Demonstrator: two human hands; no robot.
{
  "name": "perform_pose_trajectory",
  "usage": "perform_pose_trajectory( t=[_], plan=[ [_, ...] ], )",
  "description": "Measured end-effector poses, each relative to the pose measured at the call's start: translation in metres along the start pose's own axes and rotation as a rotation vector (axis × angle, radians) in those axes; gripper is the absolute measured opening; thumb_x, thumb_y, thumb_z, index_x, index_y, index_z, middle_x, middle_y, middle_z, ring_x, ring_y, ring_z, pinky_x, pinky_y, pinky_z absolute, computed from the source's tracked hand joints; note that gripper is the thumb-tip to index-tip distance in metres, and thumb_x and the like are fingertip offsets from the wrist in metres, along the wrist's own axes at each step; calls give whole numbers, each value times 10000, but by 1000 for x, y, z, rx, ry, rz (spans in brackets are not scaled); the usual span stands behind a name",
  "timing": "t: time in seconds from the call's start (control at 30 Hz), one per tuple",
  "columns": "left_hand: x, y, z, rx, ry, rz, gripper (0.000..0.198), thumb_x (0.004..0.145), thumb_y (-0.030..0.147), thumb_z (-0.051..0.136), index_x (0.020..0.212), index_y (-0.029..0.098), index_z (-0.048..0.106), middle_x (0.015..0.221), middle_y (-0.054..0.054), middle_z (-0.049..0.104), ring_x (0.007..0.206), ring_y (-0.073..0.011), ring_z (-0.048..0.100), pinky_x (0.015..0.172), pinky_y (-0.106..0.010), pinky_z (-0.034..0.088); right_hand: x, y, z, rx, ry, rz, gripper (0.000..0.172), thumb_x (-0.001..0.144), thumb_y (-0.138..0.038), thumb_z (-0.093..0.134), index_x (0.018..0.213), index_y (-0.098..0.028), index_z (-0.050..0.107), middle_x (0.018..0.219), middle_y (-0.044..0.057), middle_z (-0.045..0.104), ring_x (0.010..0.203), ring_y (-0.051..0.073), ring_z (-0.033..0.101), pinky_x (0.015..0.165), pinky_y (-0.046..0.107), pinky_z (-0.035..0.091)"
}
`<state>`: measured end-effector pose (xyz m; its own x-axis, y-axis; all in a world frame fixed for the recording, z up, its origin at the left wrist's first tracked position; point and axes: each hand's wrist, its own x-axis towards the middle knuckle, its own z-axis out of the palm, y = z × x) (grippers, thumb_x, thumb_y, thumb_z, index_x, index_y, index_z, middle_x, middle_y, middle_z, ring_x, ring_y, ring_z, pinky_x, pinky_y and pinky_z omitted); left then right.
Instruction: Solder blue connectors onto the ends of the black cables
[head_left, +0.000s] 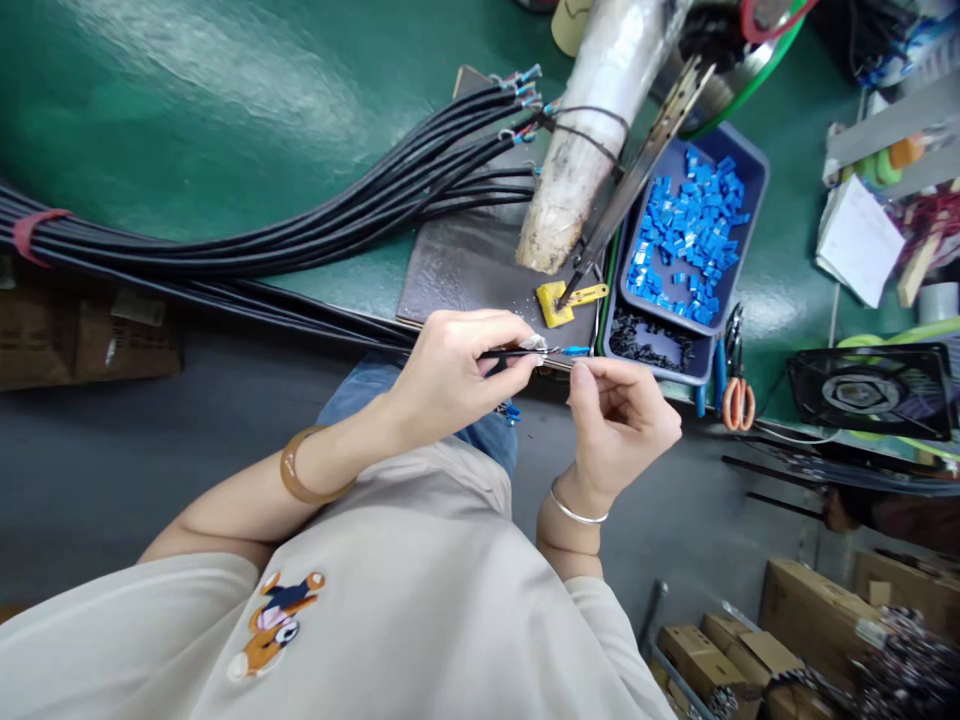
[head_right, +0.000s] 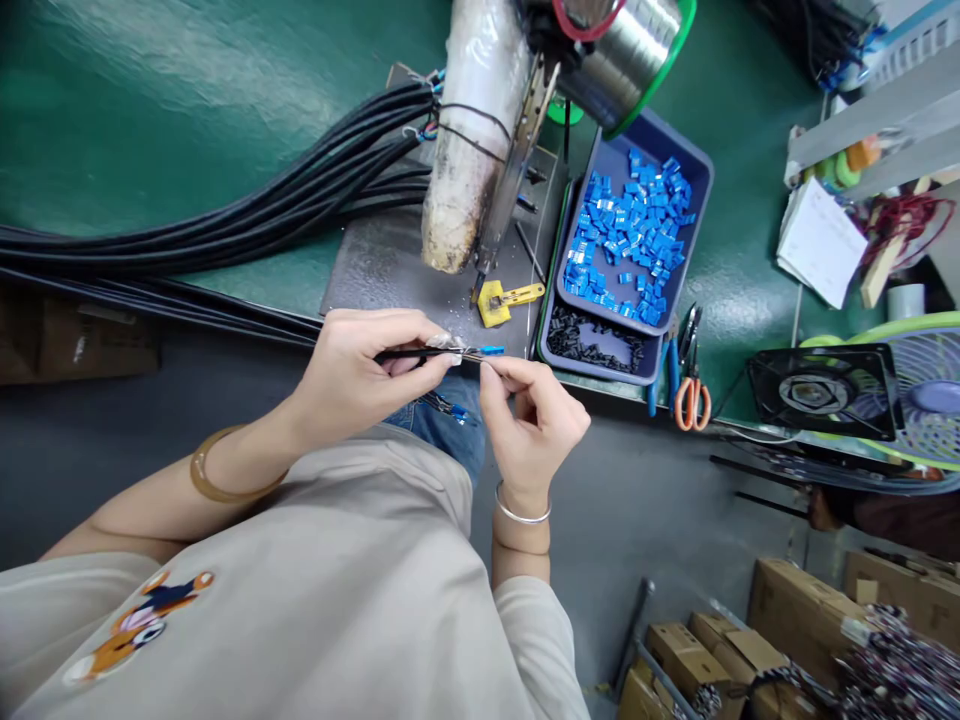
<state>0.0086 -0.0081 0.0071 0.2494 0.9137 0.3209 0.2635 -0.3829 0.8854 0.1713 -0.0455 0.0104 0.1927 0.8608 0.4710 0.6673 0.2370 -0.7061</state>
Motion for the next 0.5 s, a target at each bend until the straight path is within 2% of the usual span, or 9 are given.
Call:
perform_pose_trajectory(
  t=[0.23, 0.5],
  plan=[
    [-4, -4, 5, 87, 28, 92, 80, 808, 90, 602, 762, 131, 653, 670, 14, 626, 565, -68, 481, 566, -203, 374, -2, 2, 10, -27, -72, -49, 33, 828, -200, 681, 848, -225, 674, 610, -90, 574, 434, 20, 331, 448, 184, 314],
    [-6, -8, 7, 150, 42, 153, 73, 852, 121, 615, 839, 118, 686, 693, -1, 648, 585, -70, 511, 583, -196, 399, -1, 4, 9, -49, -85, -52, 45, 837, -218, 675, 877, -223, 655, 614, -91, 563, 432, 17, 309, 446, 185, 305]
  ],
)
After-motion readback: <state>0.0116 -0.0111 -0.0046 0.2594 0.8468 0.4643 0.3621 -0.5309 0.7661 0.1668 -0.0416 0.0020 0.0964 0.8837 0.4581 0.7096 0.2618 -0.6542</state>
